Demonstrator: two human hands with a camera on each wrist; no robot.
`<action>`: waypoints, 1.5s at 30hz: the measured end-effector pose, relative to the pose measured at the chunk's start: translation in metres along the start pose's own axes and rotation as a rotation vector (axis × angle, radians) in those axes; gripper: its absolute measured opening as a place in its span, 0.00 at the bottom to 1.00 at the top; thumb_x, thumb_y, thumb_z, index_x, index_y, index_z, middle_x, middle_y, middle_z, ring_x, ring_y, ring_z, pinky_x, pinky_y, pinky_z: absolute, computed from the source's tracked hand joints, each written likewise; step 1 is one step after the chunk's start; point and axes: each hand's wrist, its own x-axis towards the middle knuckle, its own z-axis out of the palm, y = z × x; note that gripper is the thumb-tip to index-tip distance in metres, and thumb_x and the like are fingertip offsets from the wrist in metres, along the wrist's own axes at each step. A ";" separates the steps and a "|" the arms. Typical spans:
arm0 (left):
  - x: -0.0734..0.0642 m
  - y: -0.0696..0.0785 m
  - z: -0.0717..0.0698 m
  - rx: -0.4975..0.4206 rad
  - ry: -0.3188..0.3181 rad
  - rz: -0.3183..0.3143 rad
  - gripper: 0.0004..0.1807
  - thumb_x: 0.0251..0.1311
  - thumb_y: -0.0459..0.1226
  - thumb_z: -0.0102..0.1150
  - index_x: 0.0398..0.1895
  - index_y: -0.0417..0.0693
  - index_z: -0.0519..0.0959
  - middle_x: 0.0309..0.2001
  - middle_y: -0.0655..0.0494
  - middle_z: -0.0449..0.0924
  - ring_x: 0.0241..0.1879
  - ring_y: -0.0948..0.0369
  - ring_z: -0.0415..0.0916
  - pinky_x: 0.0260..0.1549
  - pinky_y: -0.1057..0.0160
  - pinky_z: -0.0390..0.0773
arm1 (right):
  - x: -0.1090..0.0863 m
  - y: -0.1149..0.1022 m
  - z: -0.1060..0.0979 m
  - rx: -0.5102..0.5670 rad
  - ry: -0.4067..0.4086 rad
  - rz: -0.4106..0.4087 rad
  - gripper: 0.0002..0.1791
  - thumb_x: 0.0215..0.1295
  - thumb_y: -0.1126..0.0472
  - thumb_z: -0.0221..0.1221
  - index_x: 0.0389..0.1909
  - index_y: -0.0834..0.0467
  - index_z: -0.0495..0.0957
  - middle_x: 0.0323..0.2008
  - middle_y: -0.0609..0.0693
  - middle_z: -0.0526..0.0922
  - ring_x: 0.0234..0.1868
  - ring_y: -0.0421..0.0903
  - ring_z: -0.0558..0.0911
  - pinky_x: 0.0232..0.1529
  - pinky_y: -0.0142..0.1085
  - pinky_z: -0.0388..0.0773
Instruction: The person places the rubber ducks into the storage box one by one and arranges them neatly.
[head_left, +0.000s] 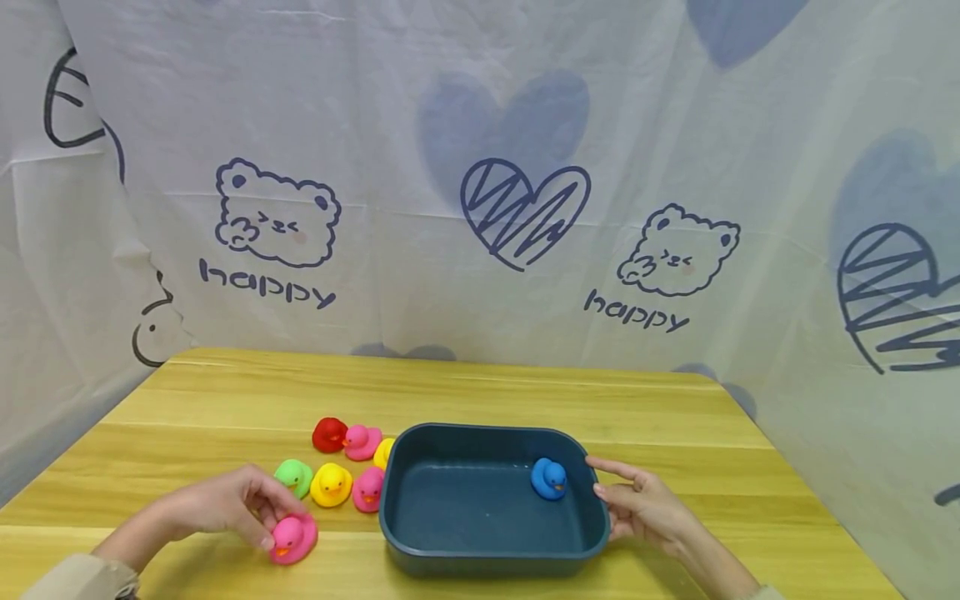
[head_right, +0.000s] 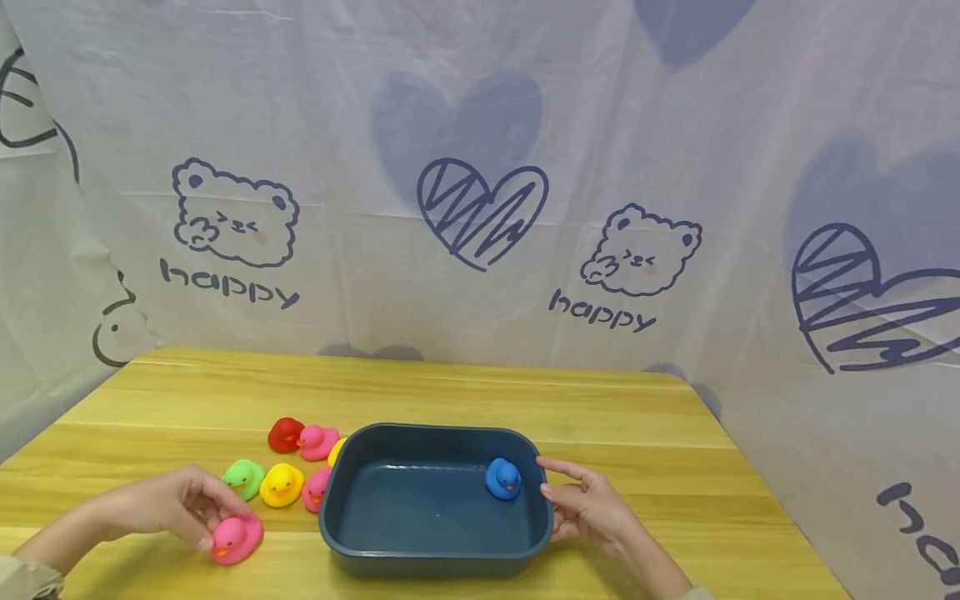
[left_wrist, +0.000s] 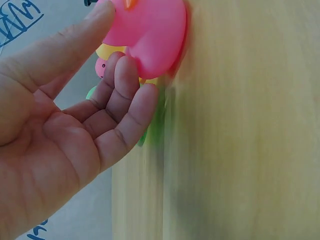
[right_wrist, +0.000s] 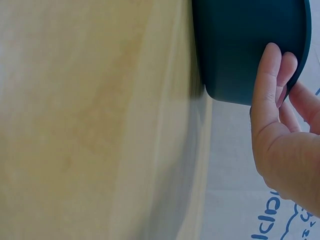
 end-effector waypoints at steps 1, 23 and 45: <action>0.000 0.000 0.000 -0.002 -0.006 -0.002 0.20 0.48 0.26 0.60 0.46 0.26 0.73 0.37 0.46 0.79 0.30 0.67 0.73 0.30 0.71 0.75 | 0.000 0.000 0.000 0.001 -0.001 -0.001 0.29 0.65 0.66 0.49 0.66 0.64 0.52 0.26 0.52 0.80 0.24 0.43 0.81 0.28 0.37 0.79; 0.002 0.006 0.001 0.118 -0.009 0.001 0.16 0.47 0.29 0.63 0.42 0.36 0.79 0.26 0.62 0.75 0.25 0.71 0.67 0.23 0.73 0.68 | -0.001 0.000 0.000 0.000 -0.014 -0.011 0.28 0.65 0.67 0.48 0.65 0.63 0.54 0.27 0.53 0.80 0.24 0.43 0.81 0.29 0.38 0.79; 0.023 0.059 0.013 0.024 -0.027 -0.123 0.13 0.55 0.30 0.52 0.43 0.34 0.70 0.38 0.47 0.73 0.33 0.57 0.73 0.30 0.60 0.75 | 0.000 0.001 -0.001 0.006 0.007 0.002 0.28 0.65 0.66 0.49 0.65 0.62 0.54 0.26 0.53 0.80 0.24 0.44 0.81 0.29 0.39 0.79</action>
